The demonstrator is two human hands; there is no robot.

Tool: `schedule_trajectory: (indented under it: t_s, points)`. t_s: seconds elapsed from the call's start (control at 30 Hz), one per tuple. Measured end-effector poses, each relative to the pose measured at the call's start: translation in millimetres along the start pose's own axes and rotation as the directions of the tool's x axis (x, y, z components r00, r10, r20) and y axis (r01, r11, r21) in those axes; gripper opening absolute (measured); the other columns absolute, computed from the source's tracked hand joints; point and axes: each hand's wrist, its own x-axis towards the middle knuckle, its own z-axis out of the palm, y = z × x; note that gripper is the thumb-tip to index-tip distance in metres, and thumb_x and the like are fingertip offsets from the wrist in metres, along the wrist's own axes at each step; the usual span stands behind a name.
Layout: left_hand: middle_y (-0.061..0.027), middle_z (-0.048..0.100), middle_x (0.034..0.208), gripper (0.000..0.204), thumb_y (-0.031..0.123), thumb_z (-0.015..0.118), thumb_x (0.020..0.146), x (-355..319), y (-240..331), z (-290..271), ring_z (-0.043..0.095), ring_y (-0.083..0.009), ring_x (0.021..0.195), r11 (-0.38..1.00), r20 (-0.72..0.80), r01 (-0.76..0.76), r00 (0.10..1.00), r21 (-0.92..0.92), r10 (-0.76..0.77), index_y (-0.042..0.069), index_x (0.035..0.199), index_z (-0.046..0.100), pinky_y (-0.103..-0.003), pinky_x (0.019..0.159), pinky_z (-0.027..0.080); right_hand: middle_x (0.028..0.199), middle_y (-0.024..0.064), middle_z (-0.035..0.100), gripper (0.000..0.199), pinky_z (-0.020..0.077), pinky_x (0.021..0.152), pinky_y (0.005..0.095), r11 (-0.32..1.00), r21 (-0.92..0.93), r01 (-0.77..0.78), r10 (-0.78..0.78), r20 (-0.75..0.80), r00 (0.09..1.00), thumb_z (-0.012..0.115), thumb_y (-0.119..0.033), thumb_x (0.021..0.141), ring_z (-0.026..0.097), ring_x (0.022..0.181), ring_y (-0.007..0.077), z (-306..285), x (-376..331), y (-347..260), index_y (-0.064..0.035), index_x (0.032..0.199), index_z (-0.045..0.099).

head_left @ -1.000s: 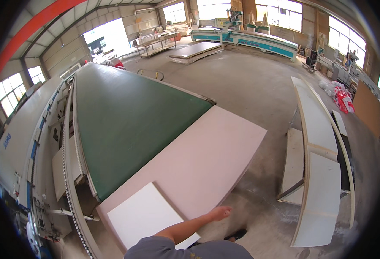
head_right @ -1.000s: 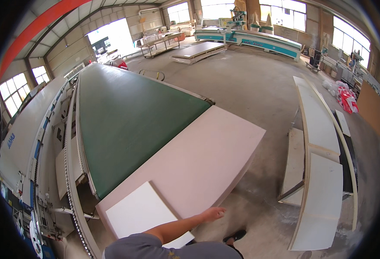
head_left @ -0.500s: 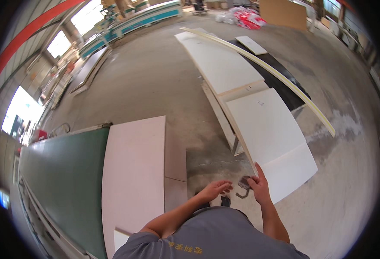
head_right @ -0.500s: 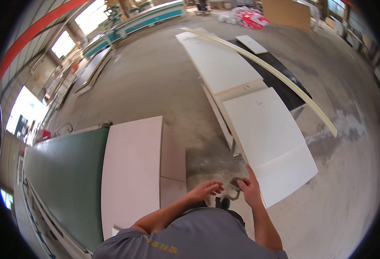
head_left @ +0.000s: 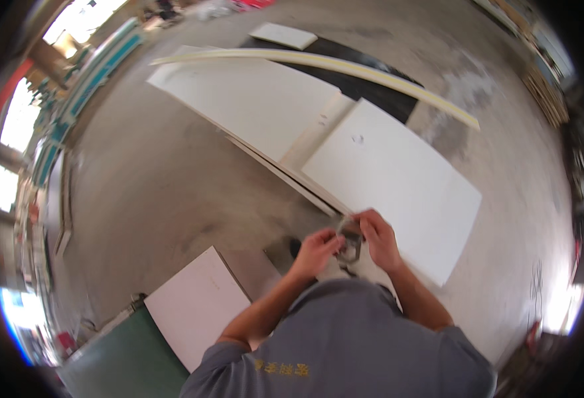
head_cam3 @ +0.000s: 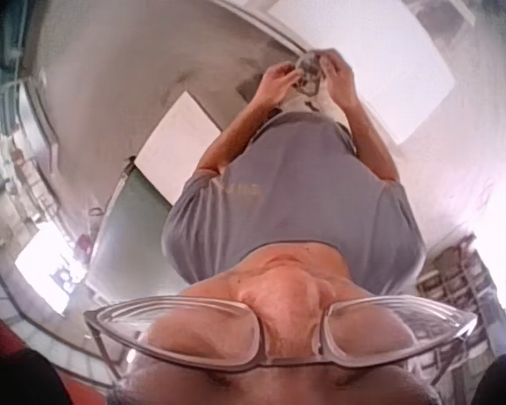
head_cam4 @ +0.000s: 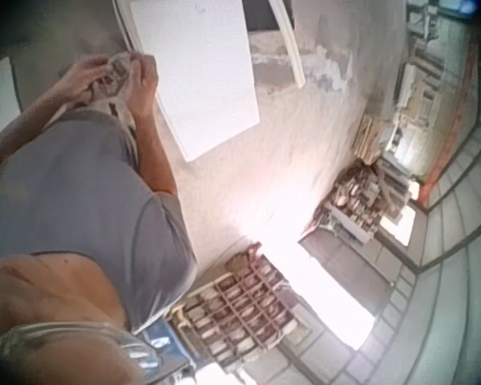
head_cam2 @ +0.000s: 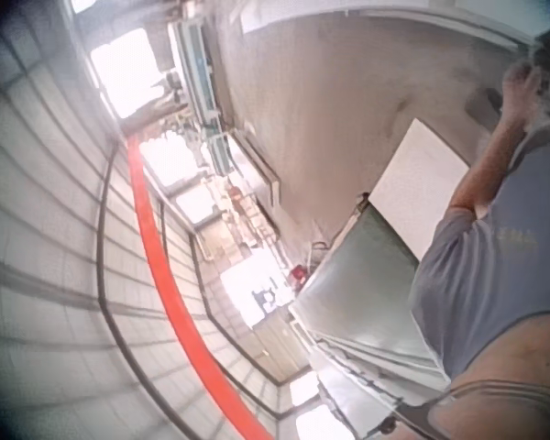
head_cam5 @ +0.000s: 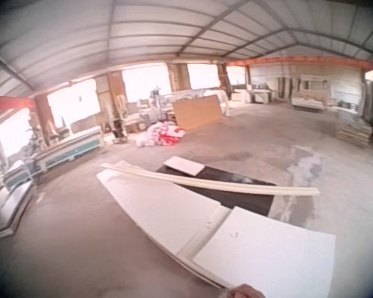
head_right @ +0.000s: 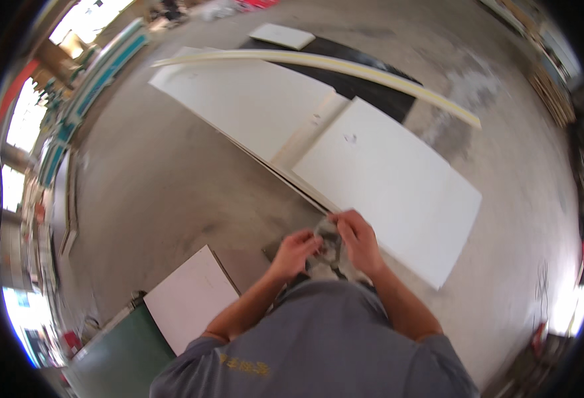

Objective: The person uses a digital thickness gauge to measure the thickness of white wooden boards at multiple points along their edges.

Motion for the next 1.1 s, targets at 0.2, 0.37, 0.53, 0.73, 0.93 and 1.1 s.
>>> schedule_trajectory:
  t_s: [0.2, 0.37, 0.53, 0.73, 0.93, 1.1]
  points:
    - [0.0004, 0.070, 0.084, 0.020, 0.022, 0.066, 0.103, 39, 79, -60, 0.060, -0.0064, 0.077, 0.991, 0.211, 0.069, 0.977, -0.116, -0.043, 0.003, 0.097, 0.069, -0.024, 0.071, 0.047, 0.106, 0.0018, 0.064, 0.038, 0.0455, 0.082, 0.0245, 0.986, 0.060, 0.153, -0.152, -0.022, 0.988, 0.044, -0.013, 0.110, 0.053, 0.091, 0.0066, 56, 41, -35, -0.0016, 0.145, 0.049]
    - [0.0004, 0.070, 0.092, 0.015, 0.018, 0.066, 0.101, 61, 104, -75, 0.061, -0.0062, 0.084, 0.982, 0.378, 0.146, 0.921, -0.119, -0.091, 0.003, 0.104, 0.068, -0.025, 0.075, 0.047, 0.109, 0.0061, 0.065, 0.021, 0.0472, 0.091, 0.0277, 0.959, 0.248, 0.141, -0.072, -0.268, 0.961, 0.043, -0.007, 0.107, 0.056, 0.099, 0.0094, 76, 55, -40, -0.0017, 0.122, 0.056]
    - [0.0002, 0.067, 0.105, 0.024, 0.011, 0.063, 0.099, 72, 121, -61, 0.060, -0.0066, 0.095, 0.974, 0.504, 0.210, 0.852, -0.084, -0.141, 0.003, 0.122, 0.061, -0.025, 0.080, 0.047, 0.106, 0.0045, 0.065, 0.020, 0.0492, 0.088, 0.0266, 0.961, 0.176, 0.215, -0.131, -0.397, 0.909, 0.045, -0.007, 0.106, 0.058, 0.096, 0.0087, 66, 60, -39, -0.0007, 0.122, 0.056]
    - [-0.0011, 0.065, 0.110, 0.035, 0.008, 0.064, 0.097, 85, 118, -21, 0.059, -0.0079, 0.099, 0.969, 0.577, 0.246, 0.793, -0.008, -0.196, 0.000, 0.131, 0.057, -0.027, 0.086, 0.049, 0.102, 0.0045, 0.067, 0.018, 0.0502, 0.085, 0.0269, 0.963, 0.159, 0.218, -0.119, -0.477, 0.871, 0.047, -0.007, 0.106, 0.059, 0.094, 0.0089, 43, 43, -42, -0.0009, 0.121, 0.057]
    - [-0.0047, 0.062, 0.121, 0.043, 0.011, 0.067, 0.097, 91, 90, 29, 0.060, -0.0117, 0.107, 0.974, 0.640, 0.180, 0.735, 0.136, -0.225, -0.002, 0.136, 0.053, -0.029, 0.097, 0.049, 0.103, 0.0046, 0.067, 0.016, 0.0503, 0.083, 0.0272, 0.956, 0.235, 0.175, -0.020, -0.544, 0.839, 0.052, -0.010, 0.107, 0.059, 0.093, 0.0082, -2, 7, -29, -0.0021, 0.120, 0.057]
    - [-0.0213, 0.060, 0.134, 0.057, 0.028, 0.074, 0.095, 149, 18, 48, 0.055, -0.0318, 0.129, 0.785, 0.713, -0.424, 0.700, 0.451, -0.031, 0.003, 0.140, 0.052, -0.045, 0.110, 0.043, 0.100, 0.0005, 0.064, 0.015, 0.0478, 0.085, 0.0250, 0.920, 0.362, 0.147, 0.116, -0.613, 0.782, 0.054, -0.013, 0.108, 0.056, 0.093, 0.0059, -92, -52, 25, -0.0029, 0.117, 0.059]
